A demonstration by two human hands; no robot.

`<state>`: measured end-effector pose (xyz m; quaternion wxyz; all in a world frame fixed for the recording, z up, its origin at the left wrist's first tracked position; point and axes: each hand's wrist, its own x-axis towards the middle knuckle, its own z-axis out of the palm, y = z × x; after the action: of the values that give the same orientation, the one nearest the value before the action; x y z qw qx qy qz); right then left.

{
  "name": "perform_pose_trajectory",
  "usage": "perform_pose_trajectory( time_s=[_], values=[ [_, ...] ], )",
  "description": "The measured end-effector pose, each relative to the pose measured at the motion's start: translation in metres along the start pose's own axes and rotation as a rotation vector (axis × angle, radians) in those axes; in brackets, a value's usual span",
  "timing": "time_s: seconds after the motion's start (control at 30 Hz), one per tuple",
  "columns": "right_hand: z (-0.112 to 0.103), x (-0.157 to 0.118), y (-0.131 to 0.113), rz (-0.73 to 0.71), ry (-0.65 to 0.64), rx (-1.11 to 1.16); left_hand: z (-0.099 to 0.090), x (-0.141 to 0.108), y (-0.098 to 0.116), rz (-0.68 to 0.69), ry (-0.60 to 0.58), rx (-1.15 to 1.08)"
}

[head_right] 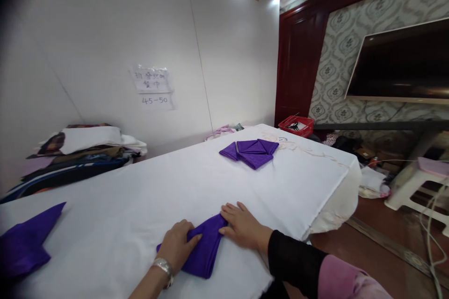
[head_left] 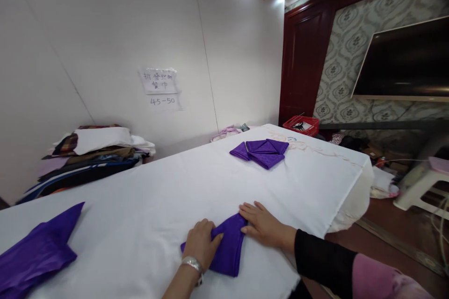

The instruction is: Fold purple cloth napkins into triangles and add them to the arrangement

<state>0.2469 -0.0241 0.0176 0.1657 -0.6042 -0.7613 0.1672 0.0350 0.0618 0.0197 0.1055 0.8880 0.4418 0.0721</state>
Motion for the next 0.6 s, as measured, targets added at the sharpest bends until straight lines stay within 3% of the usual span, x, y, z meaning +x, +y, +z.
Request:
perform_pose_trajectory(
  time_s=[0.2,0.37,0.5,0.6],
  values=[
    [-0.003,0.009,-0.008,-0.006,-0.013,0.03,-0.004,-0.003,0.002,-0.006,-0.035,-0.023],
    [-0.006,0.03,-0.033,-0.064,0.02,-0.01,-0.004,-0.008,-0.001,-0.076,-0.102,-0.032],
    [0.007,0.038,-0.053,-0.216,-0.009,0.052,0.0,-0.01,-0.005,-0.027,-0.074,-0.091],
    [0.018,0.031,-0.049,-0.212,-0.078,0.095,0.002,-0.01,-0.006,-0.032,-0.08,-0.098]
  ],
)
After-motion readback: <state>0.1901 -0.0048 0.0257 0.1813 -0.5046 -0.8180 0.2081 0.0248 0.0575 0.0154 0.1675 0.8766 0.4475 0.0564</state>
